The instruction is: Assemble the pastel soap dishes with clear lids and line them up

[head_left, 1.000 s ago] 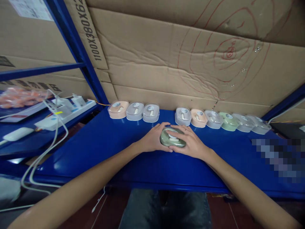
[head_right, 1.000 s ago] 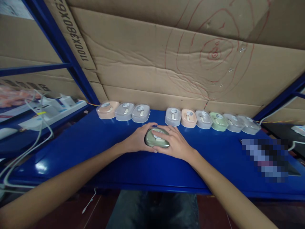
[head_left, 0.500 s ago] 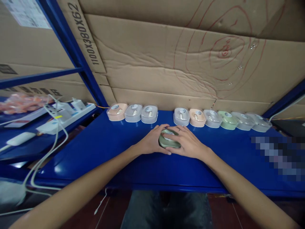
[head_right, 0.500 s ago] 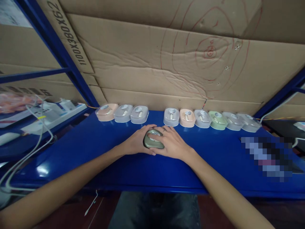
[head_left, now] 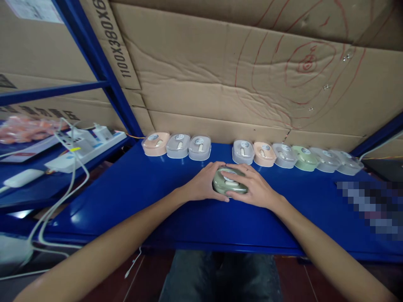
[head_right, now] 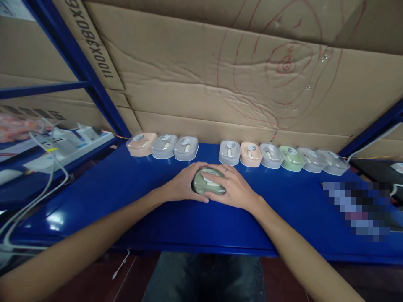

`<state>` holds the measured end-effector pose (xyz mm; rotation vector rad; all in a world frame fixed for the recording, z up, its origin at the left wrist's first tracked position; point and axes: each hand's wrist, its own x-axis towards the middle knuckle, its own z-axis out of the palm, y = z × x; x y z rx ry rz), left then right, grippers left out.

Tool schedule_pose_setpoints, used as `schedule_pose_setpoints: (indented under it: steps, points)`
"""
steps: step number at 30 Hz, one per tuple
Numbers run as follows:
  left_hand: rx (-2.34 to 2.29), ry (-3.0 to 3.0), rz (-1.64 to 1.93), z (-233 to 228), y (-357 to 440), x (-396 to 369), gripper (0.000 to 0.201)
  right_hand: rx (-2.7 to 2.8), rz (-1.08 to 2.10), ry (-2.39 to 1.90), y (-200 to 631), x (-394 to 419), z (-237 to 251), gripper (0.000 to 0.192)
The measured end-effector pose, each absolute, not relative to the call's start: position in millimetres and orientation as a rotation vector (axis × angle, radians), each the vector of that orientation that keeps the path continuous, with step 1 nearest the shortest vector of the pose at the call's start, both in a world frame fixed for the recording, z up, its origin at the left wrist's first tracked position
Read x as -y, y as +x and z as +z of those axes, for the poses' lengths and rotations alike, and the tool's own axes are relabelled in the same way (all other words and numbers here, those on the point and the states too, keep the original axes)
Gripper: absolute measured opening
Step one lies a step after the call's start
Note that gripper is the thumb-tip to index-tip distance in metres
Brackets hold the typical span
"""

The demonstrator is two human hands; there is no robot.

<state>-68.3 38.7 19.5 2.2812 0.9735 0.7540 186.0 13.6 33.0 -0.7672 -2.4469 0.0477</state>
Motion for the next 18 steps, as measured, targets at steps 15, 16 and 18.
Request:
schedule_pose_setpoints:
  steps: [15, 16, 18]
  points:
    - [-0.912, 2.348, 0.728, 20.0, -75.0, -42.5, 0.100, 2.463, 0.035, -0.869, 181.3, -10.1, 29.4, 0.061]
    - [-0.909, 2.355, 0.739, 22.0, -75.8, -43.0, 0.099, 2.461, 0.036, -0.872, 180.9, -9.5, 29.0, 0.062]
    - [-0.888, 2.372, 0.770, 26.4, -77.5, -44.2, 0.096, 2.438, 0.057, -0.871, 180.7, -8.6, 27.1, 0.065]
